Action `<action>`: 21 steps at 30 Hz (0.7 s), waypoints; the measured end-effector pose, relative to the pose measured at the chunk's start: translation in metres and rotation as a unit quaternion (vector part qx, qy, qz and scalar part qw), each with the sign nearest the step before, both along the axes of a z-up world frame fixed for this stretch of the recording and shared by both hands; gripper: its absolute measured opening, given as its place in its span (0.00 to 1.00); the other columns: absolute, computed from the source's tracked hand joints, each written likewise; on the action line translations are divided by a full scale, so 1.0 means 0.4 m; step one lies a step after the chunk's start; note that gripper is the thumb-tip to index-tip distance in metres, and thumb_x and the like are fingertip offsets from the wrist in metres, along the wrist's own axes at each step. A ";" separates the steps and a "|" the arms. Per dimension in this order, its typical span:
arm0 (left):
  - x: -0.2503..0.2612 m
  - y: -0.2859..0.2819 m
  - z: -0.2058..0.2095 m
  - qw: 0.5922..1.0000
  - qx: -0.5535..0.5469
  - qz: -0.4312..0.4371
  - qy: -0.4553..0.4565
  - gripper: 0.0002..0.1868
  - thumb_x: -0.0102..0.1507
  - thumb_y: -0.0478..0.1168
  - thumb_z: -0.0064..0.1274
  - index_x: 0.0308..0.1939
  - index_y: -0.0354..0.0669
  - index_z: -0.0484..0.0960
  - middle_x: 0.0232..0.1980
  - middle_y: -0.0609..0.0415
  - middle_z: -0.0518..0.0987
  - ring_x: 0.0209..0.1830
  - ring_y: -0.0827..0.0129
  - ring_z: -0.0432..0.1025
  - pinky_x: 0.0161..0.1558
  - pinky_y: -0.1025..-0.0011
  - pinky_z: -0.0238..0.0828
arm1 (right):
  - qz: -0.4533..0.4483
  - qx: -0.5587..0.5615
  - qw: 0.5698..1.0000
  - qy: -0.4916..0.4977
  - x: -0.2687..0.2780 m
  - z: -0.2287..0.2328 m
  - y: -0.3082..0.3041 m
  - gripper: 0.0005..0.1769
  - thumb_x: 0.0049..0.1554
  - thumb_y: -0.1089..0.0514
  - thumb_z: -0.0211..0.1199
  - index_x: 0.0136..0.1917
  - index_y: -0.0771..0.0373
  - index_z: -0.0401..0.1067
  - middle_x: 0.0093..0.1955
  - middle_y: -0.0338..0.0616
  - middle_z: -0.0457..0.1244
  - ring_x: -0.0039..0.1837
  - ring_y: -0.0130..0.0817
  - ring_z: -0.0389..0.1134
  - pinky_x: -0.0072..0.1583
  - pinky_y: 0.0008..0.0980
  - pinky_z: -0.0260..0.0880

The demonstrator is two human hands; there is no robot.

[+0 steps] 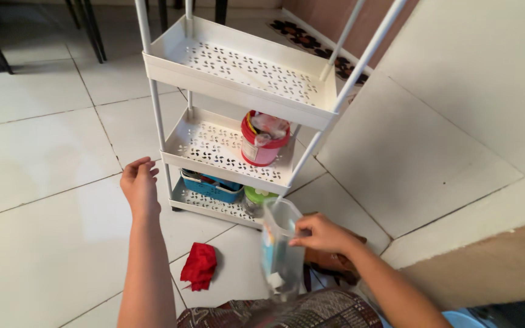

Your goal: The person removes items from a white three-tier rolling cart, then disassembles the cart by detaching the shelves and removing the vertical support poles. The cart is left in a partially disassembled state on the floor.

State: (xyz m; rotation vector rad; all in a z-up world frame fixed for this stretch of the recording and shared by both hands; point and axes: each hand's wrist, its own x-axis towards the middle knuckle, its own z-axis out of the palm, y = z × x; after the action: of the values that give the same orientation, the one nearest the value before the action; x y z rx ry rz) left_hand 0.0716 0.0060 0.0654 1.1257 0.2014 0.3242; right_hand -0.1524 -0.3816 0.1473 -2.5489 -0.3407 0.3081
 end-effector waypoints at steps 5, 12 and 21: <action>0.007 -0.023 0.008 1.000 -0.002 -0.005 -0.022 0.08 0.66 0.35 0.49 0.48 0.39 0.80 0.45 0.54 0.82 0.41 0.72 0.75 0.41 0.77 0.70 | 0.008 -0.042 0.997 -0.057 -0.024 -0.212 -0.085 0.19 0.52 0.48 0.73 0.40 0.67 0.74 0.40 0.49 0.68 0.44 0.44 0.70 0.48 0.43 0.69; 0.030 -0.060 -0.045 0.998 -0.011 -0.052 -0.043 0.09 0.66 0.34 0.48 0.48 0.35 0.79 0.43 0.50 0.82 0.39 0.70 0.75 0.43 0.74 0.73 | -0.029 -0.209 0.961 -0.177 -0.045 -0.491 -0.222 0.11 0.54 0.54 0.67 0.43 0.64 0.75 0.48 0.46 0.68 0.56 0.43 0.70 0.53 0.41 0.74; 0.015 -0.090 -0.049 0.997 0.006 -0.071 -0.021 0.10 0.64 0.33 0.48 0.48 0.35 0.80 0.42 0.51 0.82 0.39 0.70 0.74 0.43 0.75 0.72 | -0.092 -0.342 0.911 -0.213 0.011 -0.353 -0.189 0.40 0.31 0.49 0.80 0.55 0.69 0.76 0.59 0.62 0.66 0.60 0.61 0.67 0.46 0.60 0.71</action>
State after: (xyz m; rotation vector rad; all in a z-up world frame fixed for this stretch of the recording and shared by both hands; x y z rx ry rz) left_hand 0.0774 -0.0300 0.0457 1.1379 0.0824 0.2234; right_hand -0.1479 -0.4572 0.0061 -3.3112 -0.1566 -0.2635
